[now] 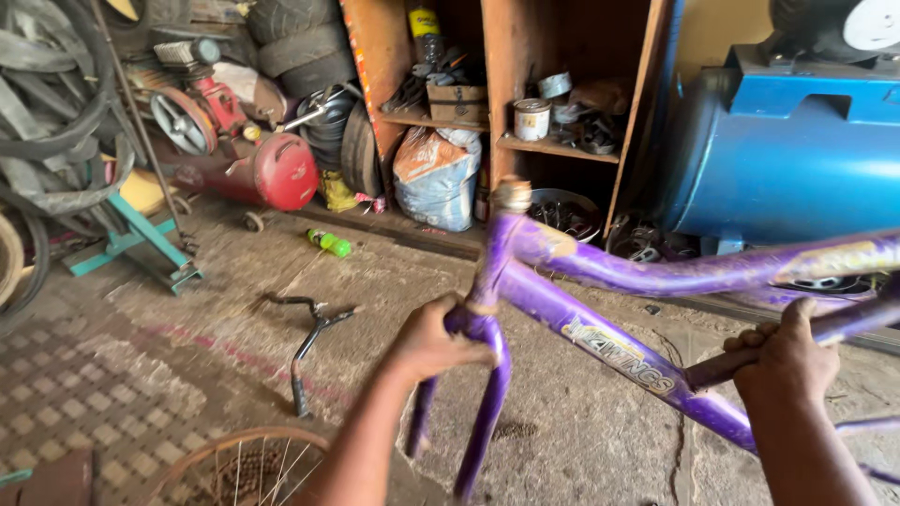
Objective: The person attaches a handlebar stem to a purple bicycle frame lying on the floor. They then use a wrench to tighten the bolt securing the handlebar to the stem, adjusting the grip and tool position multiple times to ensure it is fastened.
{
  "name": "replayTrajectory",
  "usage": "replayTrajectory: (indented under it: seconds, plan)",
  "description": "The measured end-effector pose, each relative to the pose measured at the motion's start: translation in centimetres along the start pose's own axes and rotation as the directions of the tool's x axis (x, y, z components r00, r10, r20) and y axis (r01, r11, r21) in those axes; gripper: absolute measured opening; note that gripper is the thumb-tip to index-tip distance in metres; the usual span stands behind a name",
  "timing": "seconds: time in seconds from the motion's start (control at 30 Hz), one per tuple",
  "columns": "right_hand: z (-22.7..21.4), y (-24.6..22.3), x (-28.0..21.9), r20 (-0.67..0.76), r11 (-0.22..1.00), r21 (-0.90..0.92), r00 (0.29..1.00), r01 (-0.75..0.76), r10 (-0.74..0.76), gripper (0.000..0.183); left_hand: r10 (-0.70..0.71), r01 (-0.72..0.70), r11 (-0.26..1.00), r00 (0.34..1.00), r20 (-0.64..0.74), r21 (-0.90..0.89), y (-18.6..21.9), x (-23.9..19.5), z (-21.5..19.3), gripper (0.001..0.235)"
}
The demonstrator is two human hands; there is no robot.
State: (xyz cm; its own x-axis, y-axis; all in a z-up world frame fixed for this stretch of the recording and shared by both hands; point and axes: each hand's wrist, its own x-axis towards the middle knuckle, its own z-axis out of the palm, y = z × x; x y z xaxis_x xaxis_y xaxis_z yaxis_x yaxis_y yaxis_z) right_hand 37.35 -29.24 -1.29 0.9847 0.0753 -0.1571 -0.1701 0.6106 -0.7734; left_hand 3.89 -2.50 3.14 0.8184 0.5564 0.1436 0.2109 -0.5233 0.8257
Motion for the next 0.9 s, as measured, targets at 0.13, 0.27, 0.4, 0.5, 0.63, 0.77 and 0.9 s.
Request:
replayTrajectory:
  seconds: [0.13, 0.27, 0.4, 0.5, 0.63, 0.77, 0.9]
  plan:
    - [-1.7, 1.8, 2.4, -0.125, 0.996, 0.090, 0.992, 0.021, -0.009, 0.036, -0.310, 0.345, 0.939, 0.857, -0.411, 0.012, 4.0, 1.7, 5.5, 0.057]
    - [-5.0, 5.0, 4.3, -0.158, 0.990, 0.137, 0.987, -0.014, 0.036, 0.041, -0.052, 0.119, 0.992, 0.721, -0.691, 0.050, 2.0, 2.9, 10.4, 0.075]
    - [-8.3, 7.5, 7.1, -0.153, 0.974, 0.186, 0.976, -0.128, 0.157, 0.041, 0.205, -0.131, 0.978, 0.757, -0.620, 0.163, -3.4, 2.1, 12.7, 0.077]
    - [-10.6, 8.7, 8.7, -0.178, 0.963, 0.232, 0.968, -0.135, 0.178, 0.042, -0.012, 0.039, 0.998, 0.890, -0.456, 0.049, -6.7, 1.0, 14.9, 0.067]
    - [-11.7, 9.2, 9.9, -0.218, 0.971, 0.182, 0.956, -0.156, 0.195, 0.034, -0.175, 0.172, 0.984, 0.926, -0.334, -0.039, -8.7, 1.0, 17.7, 0.068]
    - [-12.6, 9.2, 9.6, -0.145, 0.949, 0.132, 0.942, -0.285, 0.303, 0.030, -0.107, 0.111, 0.994, 0.943, -0.316, -0.005, -10.9, 1.5, 19.2, 0.071]
    - [-12.4, 9.2, 9.2, -0.258, 0.926, 0.085, 0.890, -0.367, 0.376, 0.030, -0.223, 0.232, 0.973, 0.944, -0.242, 0.009, -12.6, 2.6, 19.0, 0.073]
